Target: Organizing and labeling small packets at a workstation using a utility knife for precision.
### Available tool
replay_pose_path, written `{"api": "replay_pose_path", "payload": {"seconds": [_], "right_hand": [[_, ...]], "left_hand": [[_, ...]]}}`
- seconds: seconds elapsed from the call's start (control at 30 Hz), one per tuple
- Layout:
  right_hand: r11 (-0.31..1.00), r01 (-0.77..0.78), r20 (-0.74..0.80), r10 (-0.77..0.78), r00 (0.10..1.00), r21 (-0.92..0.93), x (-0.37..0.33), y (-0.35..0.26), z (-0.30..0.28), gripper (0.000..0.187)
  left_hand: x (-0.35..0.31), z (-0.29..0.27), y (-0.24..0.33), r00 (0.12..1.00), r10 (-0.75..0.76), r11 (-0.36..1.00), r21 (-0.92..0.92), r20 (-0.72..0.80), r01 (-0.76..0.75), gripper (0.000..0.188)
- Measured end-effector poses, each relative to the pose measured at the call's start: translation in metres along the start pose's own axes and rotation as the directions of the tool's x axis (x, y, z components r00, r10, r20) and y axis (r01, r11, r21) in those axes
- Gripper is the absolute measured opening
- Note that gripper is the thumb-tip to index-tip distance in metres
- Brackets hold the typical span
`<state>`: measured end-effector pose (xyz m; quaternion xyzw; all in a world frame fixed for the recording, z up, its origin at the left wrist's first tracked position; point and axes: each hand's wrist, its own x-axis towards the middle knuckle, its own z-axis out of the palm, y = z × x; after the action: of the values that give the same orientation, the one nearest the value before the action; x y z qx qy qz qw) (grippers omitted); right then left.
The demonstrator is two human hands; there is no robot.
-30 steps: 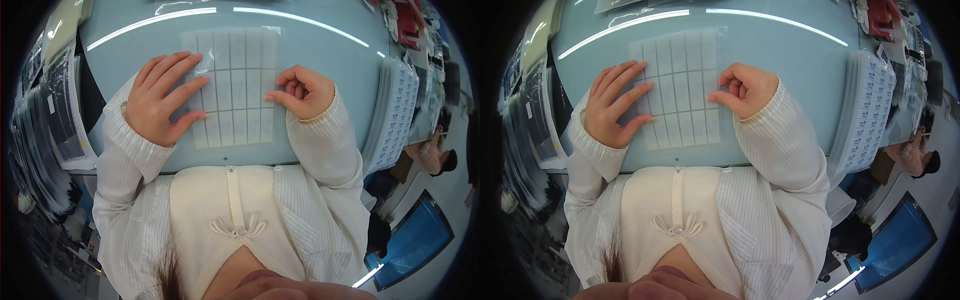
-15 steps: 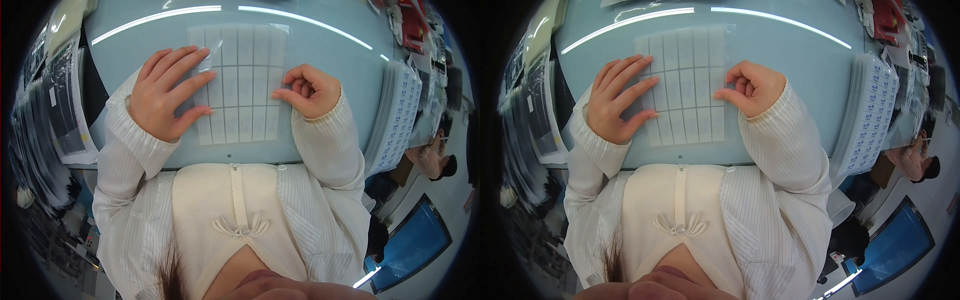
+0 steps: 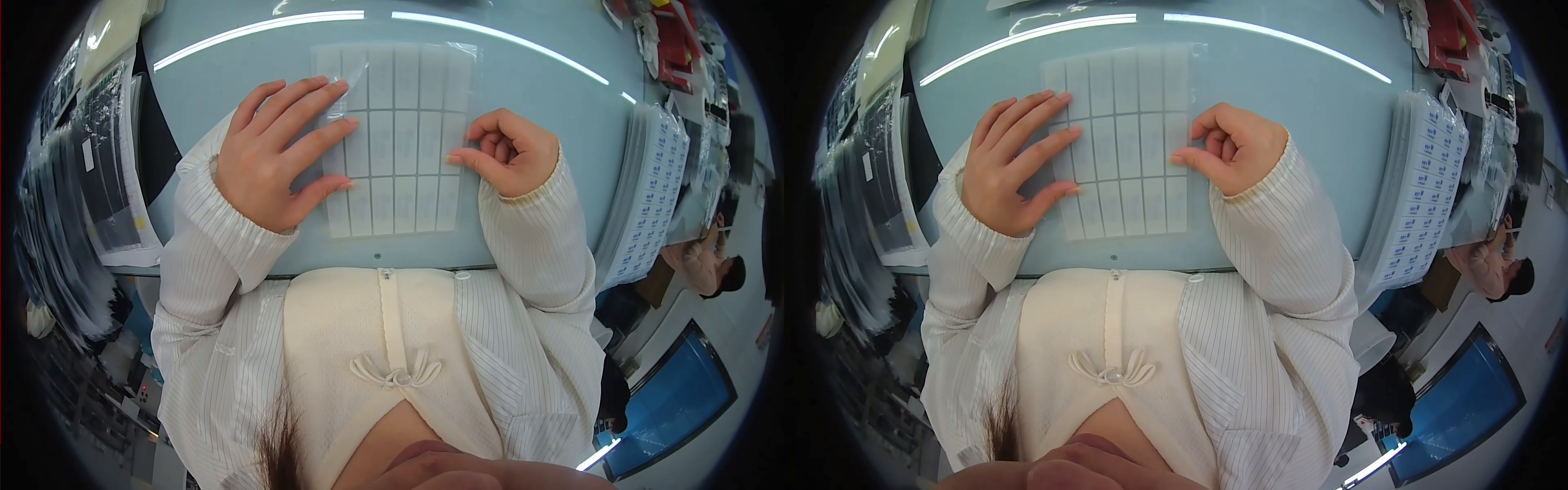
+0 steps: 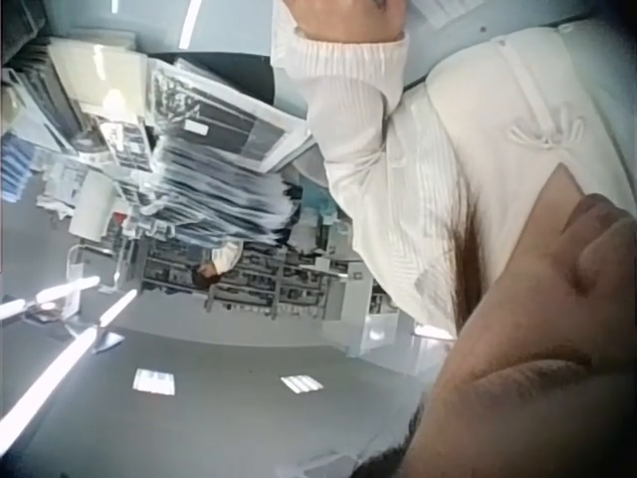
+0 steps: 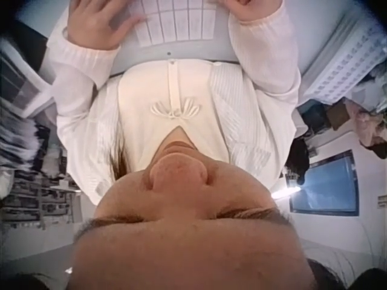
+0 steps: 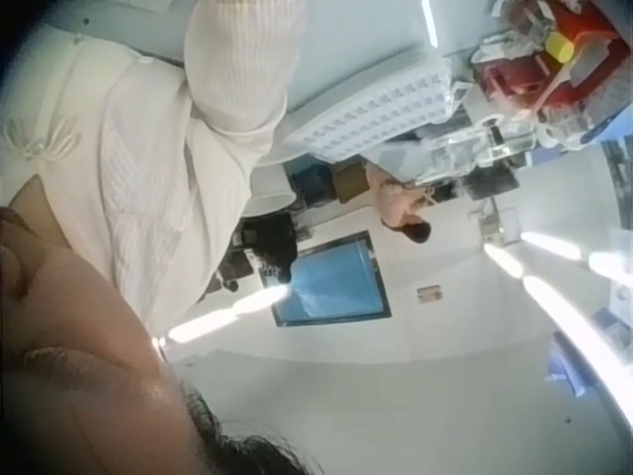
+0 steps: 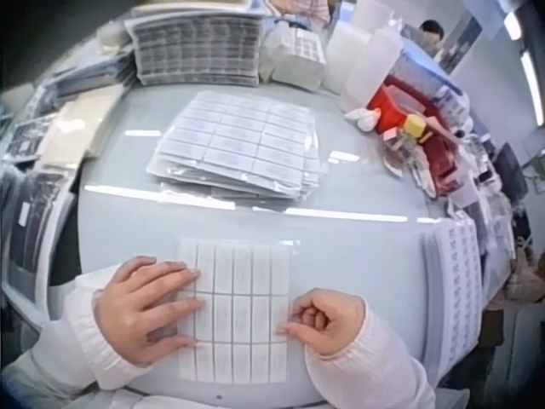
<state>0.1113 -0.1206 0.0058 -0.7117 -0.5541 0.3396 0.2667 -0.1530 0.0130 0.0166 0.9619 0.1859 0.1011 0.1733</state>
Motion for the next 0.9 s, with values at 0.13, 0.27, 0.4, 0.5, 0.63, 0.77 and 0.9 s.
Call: {"api": "replay_pose_path", "payload": {"seconds": [0.13, 0.27, 0.4, 0.5, 0.63, 0.77, 0.9], "right_hand": [[1.0, -0.012, -0.004, 0.012, 1.0, 0.001, 0.0, -0.001, 0.0, 0.027], [1.0, 0.0, -0.015, 0.0, 1.0, 0.0, -0.001, -0.002, 0.0, 0.026], [0.993, -0.044, -0.031, 0.048, 0.998, 0.106, -0.002, -0.004, 0.0, 0.022], [0.962, -0.065, -0.032, 0.076, 0.997, 0.265, -0.004, -0.008, -0.002, 0.017], [0.756, -0.11, 0.054, 0.099, 0.994, 0.645, -0.005, -0.017, -0.006, 0.012], [0.671, -0.008, 0.075, -0.071, 0.995, 0.741, -0.002, -0.032, -0.006, 0.011], [0.536, -0.213, 0.29, -0.062, 0.955, 0.817, 0.004, -0.05, 0.007, 0.011]], "left_hand": [[-0.001, 0.001, 0.0, 1.0, -0.002, 1.0, 0.018, 0.003, 0.001, 0.052], [0.0, 0.001, 0.0, 1.0, 0.001, 1.0, -0.012, -0.019, -0.001, 0.052], [0.0, 0.0, -0.001, 0.999, 0.004, 1.0, -0.029, -0.033, -0.005, 0.049], [-0.004, -0.003, -0.005, 0.974, -0.069, 0.986, -0.161, -0.217, 0.034, 0.044], [-0.005, -0.012, -0.018, 0.675, -0.538, 0.721, -0.69, -0.506, 0.057, 0.033], [0.001, -0.027, -0.021, 0.655, -0.721, 0.242, -0.968, -0.226, -0.067, 0.033], [0.01, -0.025, 0.012, 0.809, -0.584, 0.184, -0.982, -0.066, 0.053, 0.035]]}}
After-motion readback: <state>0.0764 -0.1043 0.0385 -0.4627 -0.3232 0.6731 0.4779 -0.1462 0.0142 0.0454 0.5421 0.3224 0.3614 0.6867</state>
